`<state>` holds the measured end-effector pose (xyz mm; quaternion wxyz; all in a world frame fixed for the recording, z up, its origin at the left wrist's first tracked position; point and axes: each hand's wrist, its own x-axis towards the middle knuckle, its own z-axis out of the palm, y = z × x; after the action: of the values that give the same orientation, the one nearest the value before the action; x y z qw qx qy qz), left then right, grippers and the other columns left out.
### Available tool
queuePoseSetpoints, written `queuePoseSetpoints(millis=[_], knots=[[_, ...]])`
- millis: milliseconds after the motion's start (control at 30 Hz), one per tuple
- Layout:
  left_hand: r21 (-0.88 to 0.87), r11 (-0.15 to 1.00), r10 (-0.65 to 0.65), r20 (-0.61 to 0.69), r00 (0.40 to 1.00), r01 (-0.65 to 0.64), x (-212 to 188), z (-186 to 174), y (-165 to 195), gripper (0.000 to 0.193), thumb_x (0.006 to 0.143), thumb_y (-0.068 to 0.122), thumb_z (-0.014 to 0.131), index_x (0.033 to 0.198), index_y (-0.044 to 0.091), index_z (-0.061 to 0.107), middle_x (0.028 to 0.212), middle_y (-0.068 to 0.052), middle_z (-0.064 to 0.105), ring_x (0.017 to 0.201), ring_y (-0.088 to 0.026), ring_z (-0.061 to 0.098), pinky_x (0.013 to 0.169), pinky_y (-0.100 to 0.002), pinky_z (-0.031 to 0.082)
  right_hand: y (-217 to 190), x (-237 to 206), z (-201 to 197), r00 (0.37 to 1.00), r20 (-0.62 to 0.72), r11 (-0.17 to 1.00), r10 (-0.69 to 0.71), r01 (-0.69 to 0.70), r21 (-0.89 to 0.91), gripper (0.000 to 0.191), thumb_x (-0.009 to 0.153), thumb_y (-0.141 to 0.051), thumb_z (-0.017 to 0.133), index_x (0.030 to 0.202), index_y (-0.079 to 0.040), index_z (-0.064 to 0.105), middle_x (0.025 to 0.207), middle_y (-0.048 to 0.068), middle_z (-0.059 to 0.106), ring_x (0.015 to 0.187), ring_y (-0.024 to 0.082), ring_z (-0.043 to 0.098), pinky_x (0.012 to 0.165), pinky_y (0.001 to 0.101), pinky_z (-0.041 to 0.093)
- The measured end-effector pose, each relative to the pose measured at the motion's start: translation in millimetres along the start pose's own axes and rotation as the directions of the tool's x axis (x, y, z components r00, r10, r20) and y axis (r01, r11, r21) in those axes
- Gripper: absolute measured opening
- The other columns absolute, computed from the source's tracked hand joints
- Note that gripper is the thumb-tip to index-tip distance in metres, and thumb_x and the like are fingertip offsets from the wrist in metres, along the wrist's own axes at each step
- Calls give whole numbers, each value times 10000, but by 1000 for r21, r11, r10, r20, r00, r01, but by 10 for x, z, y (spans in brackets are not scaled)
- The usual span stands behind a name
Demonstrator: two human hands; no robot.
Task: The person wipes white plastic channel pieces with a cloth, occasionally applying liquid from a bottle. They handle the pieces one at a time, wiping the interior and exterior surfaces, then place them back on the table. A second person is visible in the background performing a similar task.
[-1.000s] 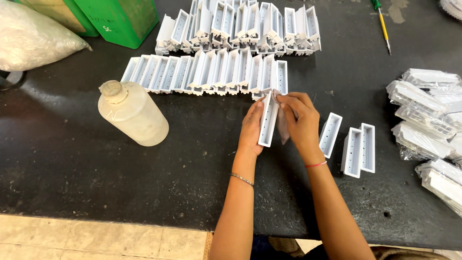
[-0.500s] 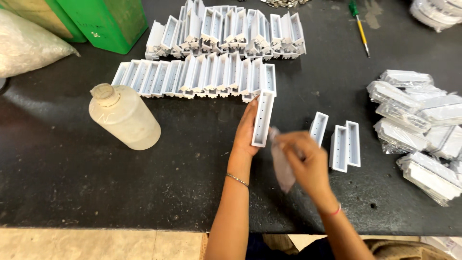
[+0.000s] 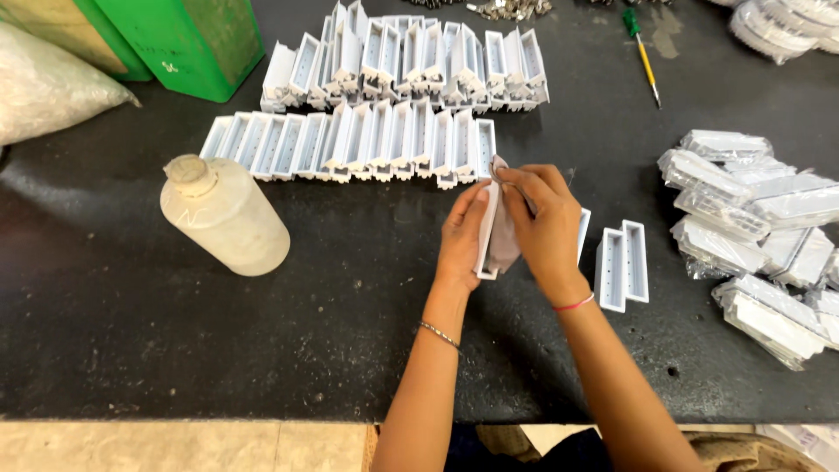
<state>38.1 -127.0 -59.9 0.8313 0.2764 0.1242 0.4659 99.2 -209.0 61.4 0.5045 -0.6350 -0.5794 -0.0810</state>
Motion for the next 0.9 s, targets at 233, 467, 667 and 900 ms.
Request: queuePoseSetpoints(millis=[233, 467, 667, 900], knots=[[-40, 998, -60, -77, 995, 57, 5, -51, 107, 323, 999, 244, 670, 1281, 88, 690, 1144, -35, 692, 955, -129, 659, 805, -285, 571, -77, -376, -137, 952, 305, 999, -40, 36, 18, 251, 905, 0, 687, 1130, -83, 759, 1127, 102, 697, 906, 237, 720, 759, 326, 576], [-93, 991, -98, -7, 995, 97, -61, 25, 43, 360, 982, 244, 702, 1302, 80, 683, 1159, -52, 691, 976, -134, 666, 839, -284, 580, -27, -355, -197, 977, 211, 999, 38, -35, -15, 245, 934, 16, 641, 1128, -83, 753, 1133, 102, 701, 910, 229, 726, 750, 322, 576], [-110, 992, -62, -11, 998, 61, -24, -55, 117, 387, 966, 258, 703, 1309, 83, 662, 1155, -47, 696, 963, -136, 670, 815, -286, 579, -84, -397, -119, 972, 231, 999, -45, 44, 8, 247, 910, 22, 646, 1109, -77, 753, 1121, 112, 701, 953, 269, 717, 778, 346, 573], [-32, 997, -79, -102, 992, 76, -51, -43, 54, 431, 1010, 318, 664, 1369, 78, 657, 1138, -35, 706, 910, -90, 659, 759, -228, 559, -149, -745, -311, 917, 358, 982, -175, 187, 1, 253, 872, -23, 694, 1110, -87, 748, 1096, 73, 702, 941, 268, 687, 798, 353, 559]])
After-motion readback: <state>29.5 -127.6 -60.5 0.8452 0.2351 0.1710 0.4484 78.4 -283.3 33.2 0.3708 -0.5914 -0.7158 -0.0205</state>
